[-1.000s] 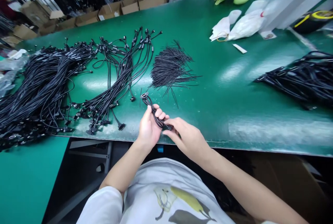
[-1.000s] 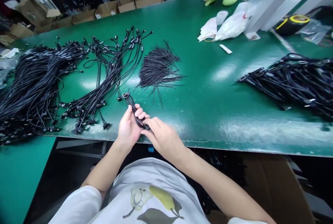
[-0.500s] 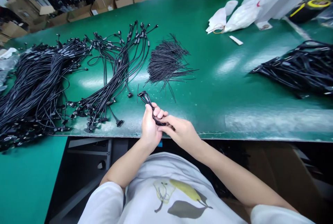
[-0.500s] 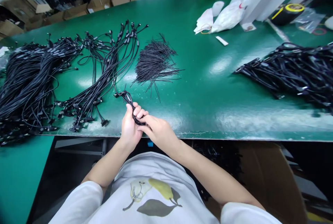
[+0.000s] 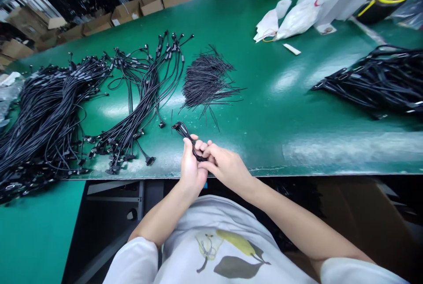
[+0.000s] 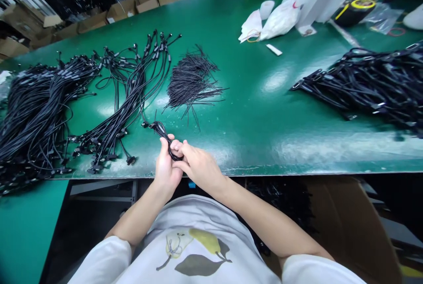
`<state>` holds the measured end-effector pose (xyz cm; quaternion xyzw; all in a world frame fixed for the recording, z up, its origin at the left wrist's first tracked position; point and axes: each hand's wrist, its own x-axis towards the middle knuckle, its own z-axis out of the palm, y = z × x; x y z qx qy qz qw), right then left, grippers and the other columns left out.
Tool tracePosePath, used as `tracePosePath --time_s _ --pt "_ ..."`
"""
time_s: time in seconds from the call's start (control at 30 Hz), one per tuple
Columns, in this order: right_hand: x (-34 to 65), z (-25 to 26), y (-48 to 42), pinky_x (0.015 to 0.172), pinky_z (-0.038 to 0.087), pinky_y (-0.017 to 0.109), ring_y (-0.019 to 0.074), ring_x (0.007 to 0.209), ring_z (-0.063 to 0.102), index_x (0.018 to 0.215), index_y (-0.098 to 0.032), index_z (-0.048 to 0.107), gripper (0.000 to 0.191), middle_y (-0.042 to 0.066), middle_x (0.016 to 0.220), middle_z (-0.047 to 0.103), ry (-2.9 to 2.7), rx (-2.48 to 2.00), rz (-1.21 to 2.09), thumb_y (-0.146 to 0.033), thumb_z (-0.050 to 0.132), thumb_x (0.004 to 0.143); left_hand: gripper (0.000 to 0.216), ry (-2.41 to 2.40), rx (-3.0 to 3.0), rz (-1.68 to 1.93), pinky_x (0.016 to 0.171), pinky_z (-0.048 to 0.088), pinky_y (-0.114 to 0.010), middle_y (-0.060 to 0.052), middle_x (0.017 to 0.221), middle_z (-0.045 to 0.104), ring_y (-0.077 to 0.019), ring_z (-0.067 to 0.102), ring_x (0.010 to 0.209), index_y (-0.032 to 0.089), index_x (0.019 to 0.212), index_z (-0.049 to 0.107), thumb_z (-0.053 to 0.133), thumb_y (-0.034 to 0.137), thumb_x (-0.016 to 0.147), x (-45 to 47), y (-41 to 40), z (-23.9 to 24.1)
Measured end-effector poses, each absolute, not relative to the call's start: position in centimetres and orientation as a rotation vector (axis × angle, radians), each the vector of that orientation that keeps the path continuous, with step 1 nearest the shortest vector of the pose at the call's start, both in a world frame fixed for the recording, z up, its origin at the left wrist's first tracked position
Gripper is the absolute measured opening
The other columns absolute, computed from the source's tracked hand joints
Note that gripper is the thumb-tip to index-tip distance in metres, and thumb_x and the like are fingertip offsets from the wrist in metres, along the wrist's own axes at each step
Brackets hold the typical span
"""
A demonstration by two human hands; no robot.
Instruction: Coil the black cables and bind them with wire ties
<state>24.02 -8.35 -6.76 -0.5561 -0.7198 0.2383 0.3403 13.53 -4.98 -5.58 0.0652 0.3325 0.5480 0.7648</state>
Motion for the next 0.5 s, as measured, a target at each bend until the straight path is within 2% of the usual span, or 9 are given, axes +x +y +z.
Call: tracePosePath --time_s 0.07,0.13,0.23,0.27,0.33,0.4,0.5 --pt "25.6 -6.0 -8.2 0.056 0.043 0.024 0.0132 0.059 0.057 0.086 -0.019 0.053 0.016 -0.002 0.067 0.058 -1.891 -1.446 0.798 -0.029 0.065 0.083 0.024 0.752 0.285 1.148 0.063 0.048 -0.018 0.005 0.065 0.044 -0.0059 0.05 0.059 0.019 0.092 0.055 0.047 0.042 0.095 13.5 -5.2 -5.8" --pt "27.3 -5.0 -7.7 0.055 0.043 0.024 0.0119 0.057 0.054 0.093 -0.02 0.054 0.025 -0.003 0.071 0.057 -1.83 -1.442 0.843 -0.037 0.068 0.08 0.026 0.79 0.46 1.127 0.056 0.046 -0.016 0.005 0.067 0.046 -0.0066 0.052 0.06 0.02 0.096 0.056 0.055 0.045 0.09 13.5 -5.2 -6.1" --pt "28.5 -3.8 -6.2 0.071 0.05 0.031 0.0185 0.085 0.059 0.119 -0.019 0.05 0.06 0.009 0.107 0.059 -1.704 -1.402 0.533 -0.051 0.071 0.073 0.035 0.837 0.691 1.027 0.042 0.037 -0.014 0.007 0.06 0.043 -0.0043 0.043 0.045 0.02 0.096 0.056 0.06 0.052 0.085 13.8 -5.3 -6.7" --pt "28.5 -3.6 -5.6 0.078 0.05 0.033 0.0209 0.095 0.059 0.123 -0.018 0.048 0.064 0.012 0.115 0.057 -1.716 -1.366 0.456 -0.052 0.07 0.074 0.036 0.845 0.748 0.96 0.037 0.031 -0.013 0.008 0.057 0.042 -0.0031 0.037 0.04 0.019 0.093 0.056 0.06 0.053 0.084 13.9 -5.4 -6.9" --pt "28.2 -3.5 -4.5 0.083 0.048 0.033 0.0208 0.098 0.059 0.116 -0.018 0.055 0.047 0.011 0.112 0.06 -1.783 -1.335 0.457 -0.051 0.061 0.082 0.04 0.842 0.817 0.813 0.032 0.021 -0.013 0.009 0.053 0.04 -0.0014 0.027 0.034 0.017 0.086 0.055 0.06 0.056 0.083 14.3 -5.8 -6.9" --pt "28.1 -3.5 -3.7 0.078 0.046 0.028 0.0163 0.083 0.06 0.098 -0.017 0.06 0.029 0.006 0.092 0.064 -1.73 -1.403 0.544 -0.044 0.05 0.092 0.044 0.838 0.822 0.707 0.031 0.018 -0.013 0.009 0.051 0.037 -0.0006 0.023 0.033 0.016 0.083 0.055 0.057 0.06 0.082 14.4 -6.2 -6.6" --pt "28.5 -3.7 -3.2 0.068 0.044 0.022 0.0102 0.067 0.056 0.085 -0.018 0.058 0.026 0.0 0.075 0.061 -1.477 -1.416 0.751 -0.038 0.044 0.095 0.046 0.843 0.818 0.621 0.032 0.017 -0.012 0.01 0.05 0.033 -0.0006 0.02 0.034 0.015 0.086 0.057 0.057 0.061 0.082 14.4 -6.5 -5.9"
